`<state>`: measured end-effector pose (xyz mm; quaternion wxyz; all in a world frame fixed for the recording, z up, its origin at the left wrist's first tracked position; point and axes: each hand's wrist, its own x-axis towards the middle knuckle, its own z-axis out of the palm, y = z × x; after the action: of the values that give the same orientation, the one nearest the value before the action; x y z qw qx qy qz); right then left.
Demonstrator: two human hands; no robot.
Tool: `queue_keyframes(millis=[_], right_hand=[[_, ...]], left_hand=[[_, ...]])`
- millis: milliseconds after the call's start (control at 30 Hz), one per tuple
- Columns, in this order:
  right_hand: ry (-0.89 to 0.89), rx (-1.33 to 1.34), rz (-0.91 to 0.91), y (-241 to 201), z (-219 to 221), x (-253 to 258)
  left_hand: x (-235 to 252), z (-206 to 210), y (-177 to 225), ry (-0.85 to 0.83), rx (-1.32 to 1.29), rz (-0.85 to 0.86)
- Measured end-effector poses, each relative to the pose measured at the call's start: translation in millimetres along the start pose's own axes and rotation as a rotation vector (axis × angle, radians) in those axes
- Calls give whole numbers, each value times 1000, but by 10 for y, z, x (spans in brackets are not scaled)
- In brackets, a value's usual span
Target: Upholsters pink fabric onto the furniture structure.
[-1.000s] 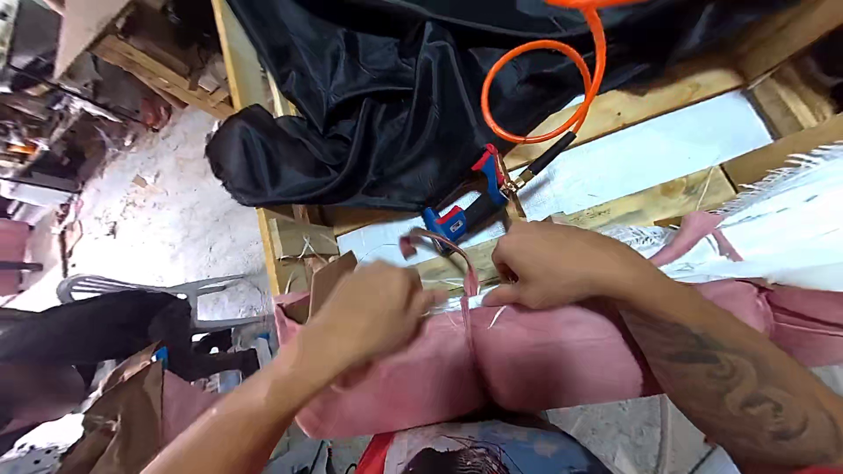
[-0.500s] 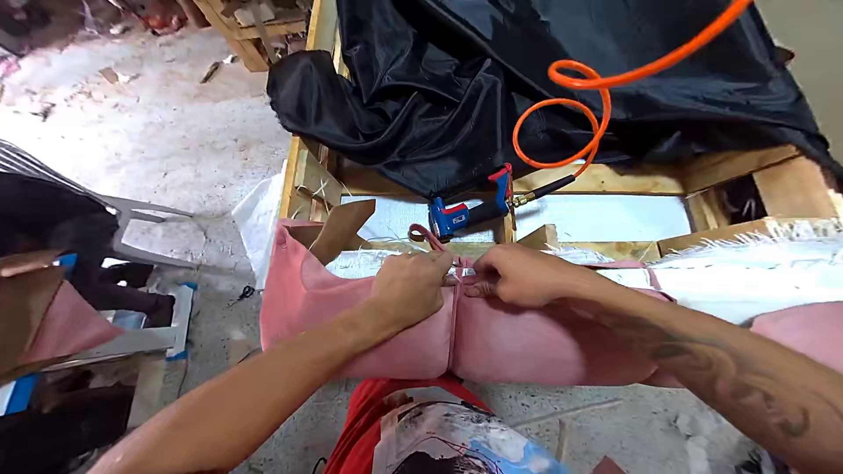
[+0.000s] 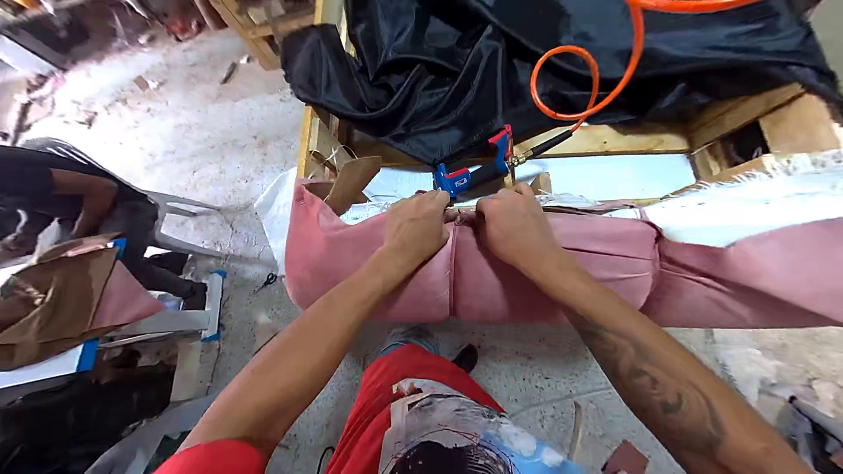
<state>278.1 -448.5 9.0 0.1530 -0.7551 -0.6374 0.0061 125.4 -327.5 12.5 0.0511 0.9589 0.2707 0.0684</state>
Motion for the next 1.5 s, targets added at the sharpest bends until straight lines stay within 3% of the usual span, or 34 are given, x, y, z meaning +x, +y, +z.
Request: queue_keyframes(millis=[67, 167, 300, 367, 467, 533, 600, 700, 800, 967, 1133, 1200, 1300, 1367, 1500], right_hand=[[-113, 2, 13, -64, -228, -57], [-433, 153, 176, -48, -369, -55], [-457, 82, 256, -174, -394, 3], [-399, 24, 234, -275, -369, -66], [-255, -7, 211, -349, -268, -205], [-20, -12, 166, -305, -26, -280], [79, -23, 189, -244, 112, -193], [114, -27, 227, -419, 105, -346], [203, 33, 111, -340, 65, -374], [-30, -74, -102, -473, 176, -522], [-209, -123, -68, -601, 239, -270], [-234, -117, -85, -602, 240, -197], [-258, -42, -85, -553, 170, -65], [-239, 19, -63, -492, 140, 15], [-228, 80, -15, -418, 122, 186]], left_hand=[[-71, -288, 58, -246, -29, -68], [-144, -381, -34, -452, -103, -48], [87, -336, -144, -555, -159, 19], [-3, -290, -160, -453, -153, 118], [-287, -46, -138, -45, -98, 266], [-291, 230, -156, 215, -128, 237], [-119, 349, -115, 334, -121, 76], [-203, 196, 114, 175, -102, -189], [-118, 6, 113, -27, -134, -176], [26, -156, -145, -296, -193, -25], [-113, -493, -389, -445, -64, -16], [-180, -385, -464, -340, -135, 32], [-247, -143, -418, 37, -97, 123], [-233, -3, -340, 247, -61, 83], [-54, 246, -277, 357, -81, -114]])
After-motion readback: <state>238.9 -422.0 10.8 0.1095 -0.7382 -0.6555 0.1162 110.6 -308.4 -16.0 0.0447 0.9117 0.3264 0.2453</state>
